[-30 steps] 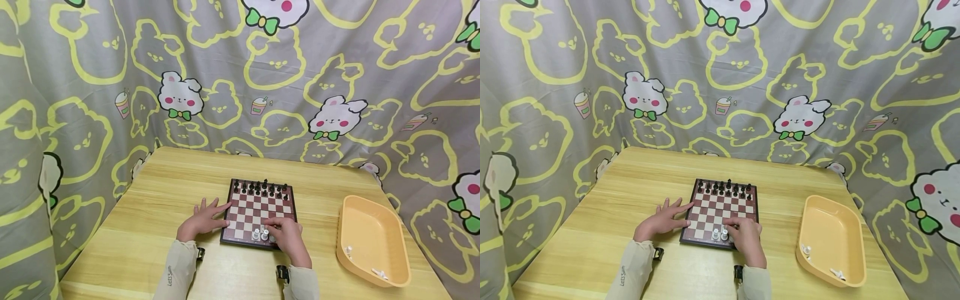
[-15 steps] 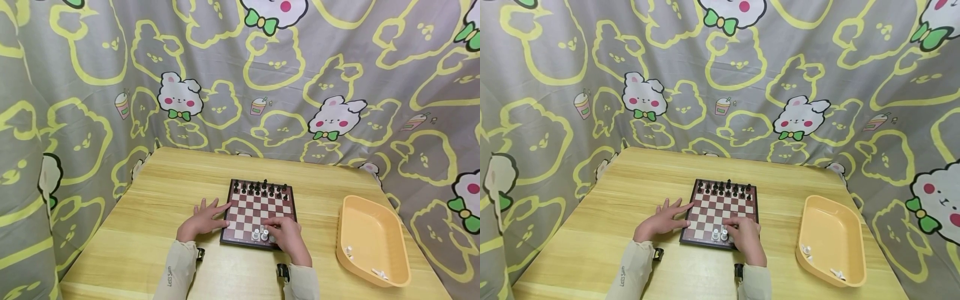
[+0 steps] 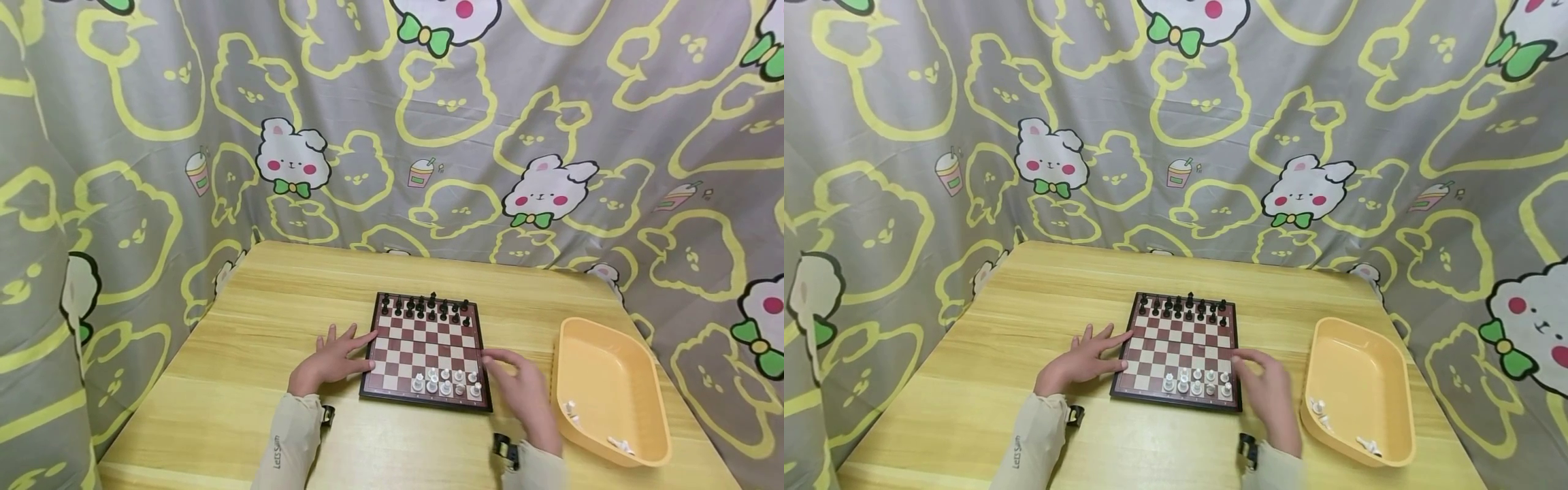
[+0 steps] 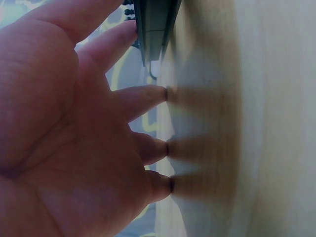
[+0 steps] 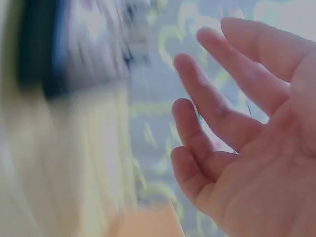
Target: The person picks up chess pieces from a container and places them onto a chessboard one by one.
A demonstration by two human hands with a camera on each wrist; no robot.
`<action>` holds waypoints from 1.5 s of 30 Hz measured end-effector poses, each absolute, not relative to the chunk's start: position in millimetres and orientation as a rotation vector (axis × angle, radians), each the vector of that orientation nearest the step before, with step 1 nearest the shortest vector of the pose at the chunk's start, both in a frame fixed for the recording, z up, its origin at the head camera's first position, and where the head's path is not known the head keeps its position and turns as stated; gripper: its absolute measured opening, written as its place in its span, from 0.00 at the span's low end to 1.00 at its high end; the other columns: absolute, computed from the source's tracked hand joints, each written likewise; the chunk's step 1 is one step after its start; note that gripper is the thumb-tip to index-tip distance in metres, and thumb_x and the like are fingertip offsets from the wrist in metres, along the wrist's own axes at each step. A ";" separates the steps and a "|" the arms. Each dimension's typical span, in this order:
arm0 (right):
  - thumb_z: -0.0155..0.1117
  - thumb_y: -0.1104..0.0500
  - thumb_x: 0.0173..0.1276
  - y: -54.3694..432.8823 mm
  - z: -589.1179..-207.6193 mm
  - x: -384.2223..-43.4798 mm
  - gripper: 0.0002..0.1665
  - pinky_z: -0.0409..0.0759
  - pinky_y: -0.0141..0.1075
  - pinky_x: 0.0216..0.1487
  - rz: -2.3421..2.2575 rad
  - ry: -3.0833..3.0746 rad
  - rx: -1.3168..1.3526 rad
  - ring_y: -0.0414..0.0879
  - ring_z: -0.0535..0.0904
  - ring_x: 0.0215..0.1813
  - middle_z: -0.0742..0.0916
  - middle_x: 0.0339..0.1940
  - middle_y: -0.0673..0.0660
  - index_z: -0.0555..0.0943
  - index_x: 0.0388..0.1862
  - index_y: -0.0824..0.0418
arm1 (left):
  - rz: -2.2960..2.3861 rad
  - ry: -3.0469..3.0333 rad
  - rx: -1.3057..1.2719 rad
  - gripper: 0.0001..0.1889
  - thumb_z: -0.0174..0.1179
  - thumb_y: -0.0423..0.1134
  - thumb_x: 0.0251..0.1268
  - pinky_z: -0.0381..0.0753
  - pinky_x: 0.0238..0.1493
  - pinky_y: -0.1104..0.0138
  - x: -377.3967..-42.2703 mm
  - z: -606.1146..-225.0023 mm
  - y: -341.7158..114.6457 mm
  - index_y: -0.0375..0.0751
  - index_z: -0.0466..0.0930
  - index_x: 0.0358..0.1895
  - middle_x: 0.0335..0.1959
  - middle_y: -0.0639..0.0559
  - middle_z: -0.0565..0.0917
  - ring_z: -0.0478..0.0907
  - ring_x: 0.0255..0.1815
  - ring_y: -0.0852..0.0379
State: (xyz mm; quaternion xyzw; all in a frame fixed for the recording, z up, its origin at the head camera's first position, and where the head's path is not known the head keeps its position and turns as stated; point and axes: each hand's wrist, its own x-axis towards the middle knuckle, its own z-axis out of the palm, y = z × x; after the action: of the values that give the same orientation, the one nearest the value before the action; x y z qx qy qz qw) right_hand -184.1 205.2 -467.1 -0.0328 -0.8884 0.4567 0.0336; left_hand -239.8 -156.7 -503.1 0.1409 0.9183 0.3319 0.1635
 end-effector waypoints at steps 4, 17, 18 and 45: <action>0.63 0.48 0.78 246.8 -457.5 -169.2 0.20 0.76 0.33 0.57 1.276 -2.553 -0.370 0.32 0.79 0.52 0.89 0.55 0.56 0.86 0.59 0.60 | 0.924 2.624 0.408 0.35 0.62 0.55 0.74 0.26 0.73 0.27 -240.4 -501.8 -156.6 0.60 0.62 0.81 0.84 0.32 0.47 0.26 0.79 0.20; 0.51 0.21 0.70 301.7 -462.7 -157.9 0.69 0.68 0.70 0.66 1.393 -3.128 -0.555 0.82 0.57 0.74 0.52 0.77 0.85 0.46 0.82 0.74 | 0.947 2.624 0.392 0.36 0.62 0.56 0.74 0.25 0.73 0.28 -237.7 -504.6 -158.1 0.60 0.62 0.81 0.84 0.32 0.47 0.26 0.79 0.21; 0.52 0.21 0.70 300.0 -463.4 -158.6 0.69 0.69 0.70 0.65 1.383 -3.155 -0.531 0.83 0.56 0.74 0.52 0.77 0.86 0.46 0.81 0.75 | 0.948 2.626 0.392 0.35 0.62 0.55 0.74 0.25 0.73 0.28 -237.4 -504.7 -157.9 0.60 0.62 0.81 0.84 0.32 0.48 0.26 0.79 0.21; 0.48 0.36 0.81 298.9 -476.2 -150.6 0.52 0.74 0.65 0.62 1.318 -3.289 -0.429 0.82 0.63 0.70 0.66 0.72 0.85 0.61 0.69 0.87 | 0.959 2.626 0.376 0.35 0.63 0.55 0.73 0.27 0.73 0.27 -231.9 -509.0 -157.0 0.59 0.64 0.80 0.83 0.32 0.49 0.27 0.80 0.20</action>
State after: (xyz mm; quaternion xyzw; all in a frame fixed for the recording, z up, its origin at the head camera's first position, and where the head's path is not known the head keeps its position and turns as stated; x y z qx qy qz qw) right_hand -150.6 298.9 -476.2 -0.1175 -0.9006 0.3609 -0.2120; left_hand -231.9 -157.0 -509.0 0.1315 0.9190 0.3355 0.1599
